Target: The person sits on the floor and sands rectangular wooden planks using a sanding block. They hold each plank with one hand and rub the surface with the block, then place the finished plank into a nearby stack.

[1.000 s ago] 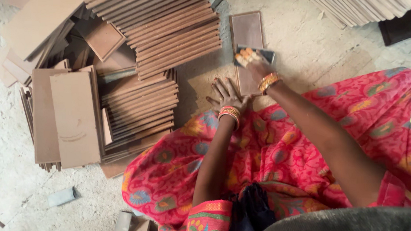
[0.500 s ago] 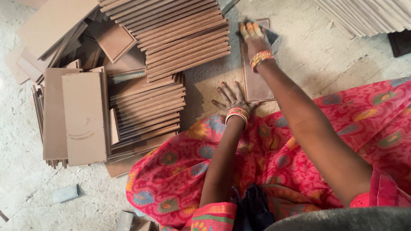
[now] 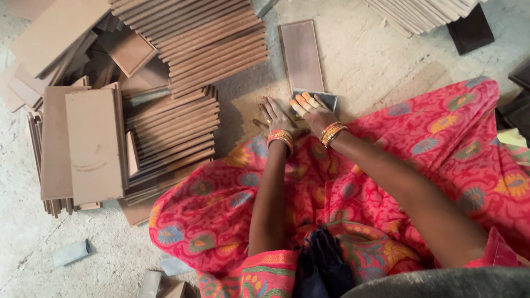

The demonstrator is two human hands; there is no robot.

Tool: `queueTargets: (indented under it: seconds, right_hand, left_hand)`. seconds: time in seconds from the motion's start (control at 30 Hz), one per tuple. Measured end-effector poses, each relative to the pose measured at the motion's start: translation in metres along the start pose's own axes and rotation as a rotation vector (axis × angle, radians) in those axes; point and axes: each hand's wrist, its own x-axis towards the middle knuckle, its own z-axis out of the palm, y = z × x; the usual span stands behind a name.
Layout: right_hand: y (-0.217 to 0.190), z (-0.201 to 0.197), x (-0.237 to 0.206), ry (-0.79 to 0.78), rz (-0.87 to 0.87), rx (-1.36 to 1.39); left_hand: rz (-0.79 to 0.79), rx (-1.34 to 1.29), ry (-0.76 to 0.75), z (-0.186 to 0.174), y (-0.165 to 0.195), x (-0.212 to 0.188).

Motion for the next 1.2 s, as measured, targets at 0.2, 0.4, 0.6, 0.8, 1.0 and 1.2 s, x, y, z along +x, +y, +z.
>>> queueTargets:
  seconds: [0.2,0.4,0.6,0.8,1.0,1.2]
  right_hand:
    - [0.018,0.004,-0.059,0.095,-0.037,0.089]
    - [0.053,0.013,-0.056,0.101,0.048,0.093]
    - [0.096,0.022,-0.009,0.151,0.049,0.061]
    - [0.125,0.017,0.064,0.081,0.122,0.101]
    - [0.115,0.012,0.146,0.205,0.237,0.098]
    - [0.073,0.015,0.185,-0.417,0.642,0.168]
  left_hand:
    - [-0.065,0.037,-0.113,0.0,0.0,-0.007]
    - [-0.054,0.044,-0.181,-0.008,0.012,-0.011]
    - [-0.083,0.072,-0.288,-0.022,0.025,-0.014]
    - [-0.101,0.043,-0.298,-0.034,0.031,-0.017]
    - [-0.113,0.02,-0.312,-0.036,0.031,-0.013]
    - [-0.097,0.017,-0.325,-0.037,0.03,-0.014]
